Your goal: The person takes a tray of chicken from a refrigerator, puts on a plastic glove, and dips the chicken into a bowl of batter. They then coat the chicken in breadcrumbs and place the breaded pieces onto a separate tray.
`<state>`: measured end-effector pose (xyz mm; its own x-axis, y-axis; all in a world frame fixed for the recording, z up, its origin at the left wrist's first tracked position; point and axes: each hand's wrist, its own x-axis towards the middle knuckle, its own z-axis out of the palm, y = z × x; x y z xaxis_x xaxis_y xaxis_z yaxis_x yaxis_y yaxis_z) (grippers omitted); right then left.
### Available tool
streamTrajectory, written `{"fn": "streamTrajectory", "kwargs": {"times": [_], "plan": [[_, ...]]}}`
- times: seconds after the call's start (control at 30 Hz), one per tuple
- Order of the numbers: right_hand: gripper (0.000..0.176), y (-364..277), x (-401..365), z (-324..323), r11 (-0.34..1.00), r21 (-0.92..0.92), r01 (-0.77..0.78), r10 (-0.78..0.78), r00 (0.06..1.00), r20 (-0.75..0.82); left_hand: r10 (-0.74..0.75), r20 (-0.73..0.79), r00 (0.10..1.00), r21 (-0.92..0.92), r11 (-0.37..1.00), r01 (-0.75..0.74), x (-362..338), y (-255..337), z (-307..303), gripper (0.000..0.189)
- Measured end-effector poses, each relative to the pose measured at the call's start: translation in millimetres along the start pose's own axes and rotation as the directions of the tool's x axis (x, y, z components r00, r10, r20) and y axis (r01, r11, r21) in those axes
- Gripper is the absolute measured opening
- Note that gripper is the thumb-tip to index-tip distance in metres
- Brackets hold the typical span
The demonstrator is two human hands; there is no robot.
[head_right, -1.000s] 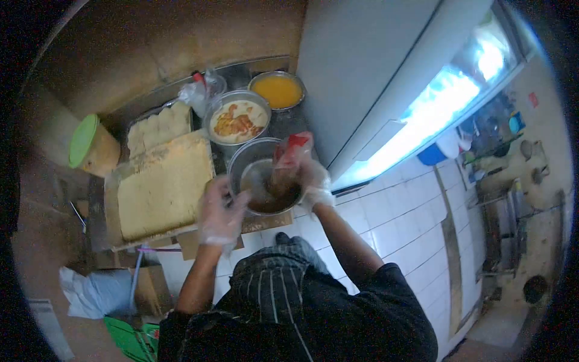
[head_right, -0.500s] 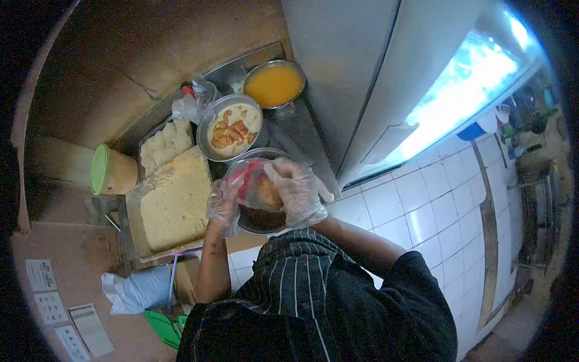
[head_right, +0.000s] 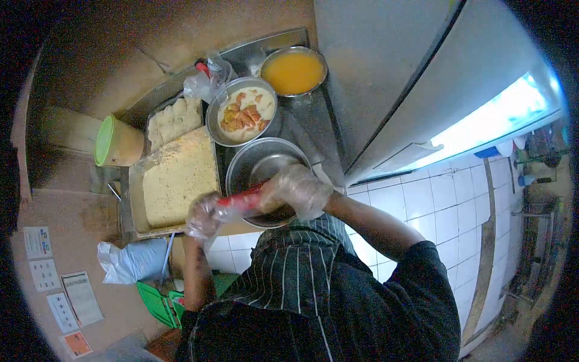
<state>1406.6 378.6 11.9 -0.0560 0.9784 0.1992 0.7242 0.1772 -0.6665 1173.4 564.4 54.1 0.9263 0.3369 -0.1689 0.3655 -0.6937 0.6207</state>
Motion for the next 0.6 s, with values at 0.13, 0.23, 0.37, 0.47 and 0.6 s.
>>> {"fn": "streamTrajectory", "kwargs": {"times": [0.13, 0.23, 0.37, 0.47, 0.6], "plan": [[0.042, 6.2, 20.2, -8.2, 0.991, -0.125, 0.05, -0.047, 0.998, 0.029, 0.035, -0.826, 0.563, 0.06, 0.998, 0.027, 24.8, 40.6, 7.7, 0.027], [0.035, 3.4, 27.4, -8.9, 0.821, 0.416, -0.39, 0.389, 0.917, 0.093, 0.467, -0.661, 0.588, 0.39, 0.882, -0.263, 19.1, 57.8, 20.3, 0.039], [0.047, 0.5, 28.8, -19.8, 0.639, 0.645, -0.42, 0.37, 0.902, 0.221, 0.619, -0.171, 0.766, 0.466, 0.736, -0.491, 27.5, 63.2, 67.6, 0.037], [0.048, 7.3, 28.5, -11.5, 0.589, 0.687, -0.426, 0.413, 0.889, 0.197, 0.383, -0.169, 0.908, 0.572, 0.788, -0.226, 47.3, 59.9, 91.3, 0.038], [0.043, 34.2, 27.9, 21.1, 0.693, 0.531, -0.488, 0.523, 0.847, 0.095, 0.448, -0.073, 0.891, 0.647, 0.702, -0.299, 56.6, 51.0, 100.8, 0.039]]}}
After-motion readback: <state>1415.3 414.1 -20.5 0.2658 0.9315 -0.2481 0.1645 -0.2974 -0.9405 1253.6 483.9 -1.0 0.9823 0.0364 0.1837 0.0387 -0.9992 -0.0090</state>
